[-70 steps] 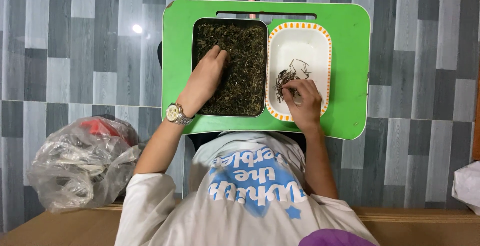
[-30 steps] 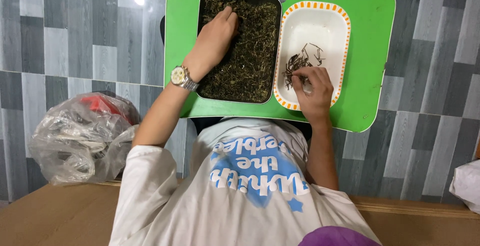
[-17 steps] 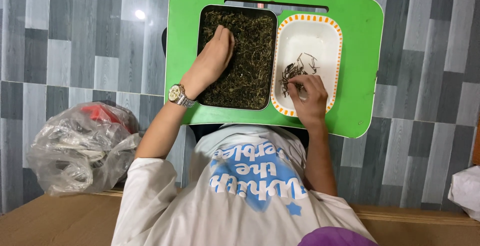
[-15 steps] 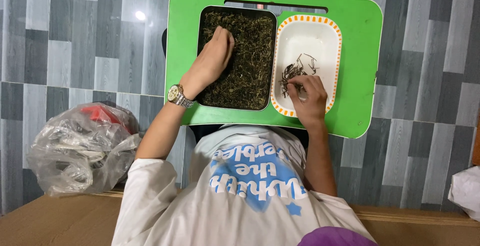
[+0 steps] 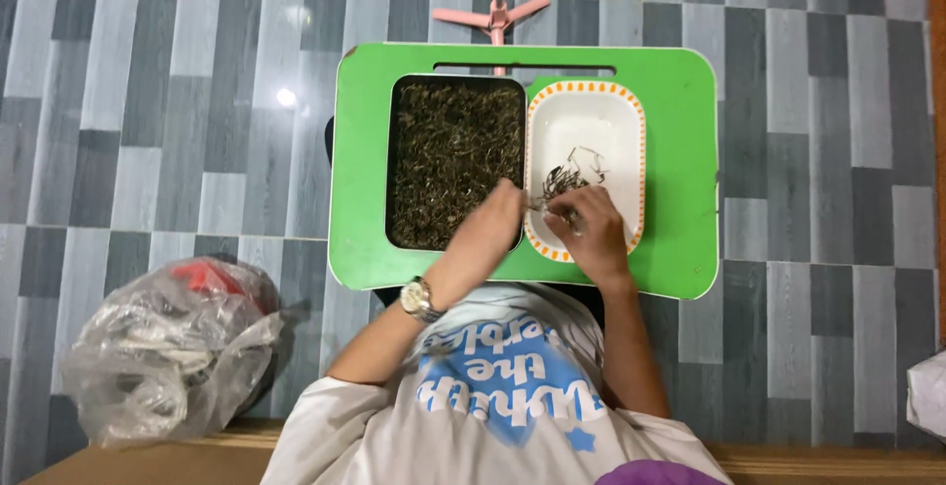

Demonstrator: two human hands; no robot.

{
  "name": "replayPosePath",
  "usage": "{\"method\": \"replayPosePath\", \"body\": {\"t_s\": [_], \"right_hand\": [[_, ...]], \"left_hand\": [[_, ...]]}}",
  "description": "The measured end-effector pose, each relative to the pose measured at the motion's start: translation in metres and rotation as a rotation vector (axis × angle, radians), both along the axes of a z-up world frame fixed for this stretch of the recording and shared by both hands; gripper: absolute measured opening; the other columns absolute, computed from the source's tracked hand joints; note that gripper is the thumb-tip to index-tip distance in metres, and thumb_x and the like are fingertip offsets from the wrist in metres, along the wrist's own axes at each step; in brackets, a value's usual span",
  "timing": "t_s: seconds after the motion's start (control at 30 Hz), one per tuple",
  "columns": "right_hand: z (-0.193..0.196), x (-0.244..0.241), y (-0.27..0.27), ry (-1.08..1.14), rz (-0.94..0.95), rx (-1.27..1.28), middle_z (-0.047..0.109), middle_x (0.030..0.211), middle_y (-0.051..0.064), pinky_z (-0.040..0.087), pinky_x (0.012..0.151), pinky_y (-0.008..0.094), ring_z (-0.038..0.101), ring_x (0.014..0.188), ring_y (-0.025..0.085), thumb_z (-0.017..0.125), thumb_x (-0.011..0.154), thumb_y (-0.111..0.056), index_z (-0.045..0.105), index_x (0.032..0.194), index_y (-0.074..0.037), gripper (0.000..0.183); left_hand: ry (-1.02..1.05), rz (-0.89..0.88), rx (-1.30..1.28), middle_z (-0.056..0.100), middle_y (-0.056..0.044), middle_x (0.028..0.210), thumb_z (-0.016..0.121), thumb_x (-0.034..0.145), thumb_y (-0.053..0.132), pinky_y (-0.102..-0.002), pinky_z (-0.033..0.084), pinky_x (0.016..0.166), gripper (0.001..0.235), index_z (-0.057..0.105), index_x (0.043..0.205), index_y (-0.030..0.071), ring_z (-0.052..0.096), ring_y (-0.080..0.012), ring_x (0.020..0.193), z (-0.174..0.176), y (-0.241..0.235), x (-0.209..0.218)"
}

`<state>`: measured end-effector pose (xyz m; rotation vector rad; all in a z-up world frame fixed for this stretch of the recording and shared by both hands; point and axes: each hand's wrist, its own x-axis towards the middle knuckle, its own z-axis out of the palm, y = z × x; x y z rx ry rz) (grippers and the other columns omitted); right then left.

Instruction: Sorting through dried tea leaves to manually remove stems and debris

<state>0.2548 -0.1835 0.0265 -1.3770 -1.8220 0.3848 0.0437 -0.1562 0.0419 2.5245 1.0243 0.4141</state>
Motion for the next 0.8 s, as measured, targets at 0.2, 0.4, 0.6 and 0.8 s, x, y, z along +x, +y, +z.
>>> {"method": "replayPosePath", "body": {"t_s": [0.2, 0.4, 0.6, 0.8], "right_hand": [[0.000, 0.001, -0.004, 0.062, -0.079, 0.003, 0.062, 0.078, 0.007, 0.051, 0.070, 0.040, 0.062, 0.075, 0.028, 0.070, 0.100, -0.012, 0.070, 0.093, -0.008, 0.008], [0.003, 0.005, -0.004, 0.145, -0.119, 0.008, 0.062, 0.074, 0.004, 0.050, 0.063, 0.034, 0.061, 0.068, 0.023, 0.075, 0.097, -0.009, 0.073, 0.093, -0.010, 0.004], [0.010, 0.004, -0.004, 0.236, -0.108, -0.023, 0.065, 0.075, 0.008, 0.051, 0.065, 0.035, 0.065, 0.068, 0.024, 0.078, 0.093, -0.007, 0.075, 0.095, -0.011, 0.005], [0.009, 0.004, -0.004, 0.255, -0.099, -0.048, 0.065, 0.075, 0.007, 0.052, 0.064, 0.036, 0.065, 0.066, 0.023, 0.077, 0.095, -0.013, 0.074, 0.094, -0.011, 0.004]], "left_hand": [[-0.061, -0.056, 0.167, 0.050, -0.010, 0.097, 0.044, 0.097, -0.003, -0.037, 0.056, 0.079, 0.011, 0.051, 0.104, 0.002, 0.065, -0.0313, 0.094, 0.032, 0.008, 0.034], [-0.093, -0.058, 0.077, 0.045, -0.006, 0.095, 0.044, 0.099, -0.002, -0.035, 0.055, 0.077, 0.010, 0.048, 0.104, 0.006, 0.064, -0.0289, 0.094, 0.039, 0.010, 0.036], [-0.088, -0.064, 0.059, 0.049, -0.009, 0.097, 0.046, 0.097, -0.005, -0.038, 0.057, 0.078, 0.012, 0.049, 0.104, 0.005, 0.066, -0.0329, 0.096, 0.039, 0.013, 0.034], [-0.070, -0.070, 0.047, 0.051, -0.011, 0.099, 0.046, 0.097, -0.007, -0.038, 0.058, 0.079, 0.013, 0.051, 0.104, 0.003, 0.068, -0.0342, 0.098, 0.039, 0.012, 0.031]]}}
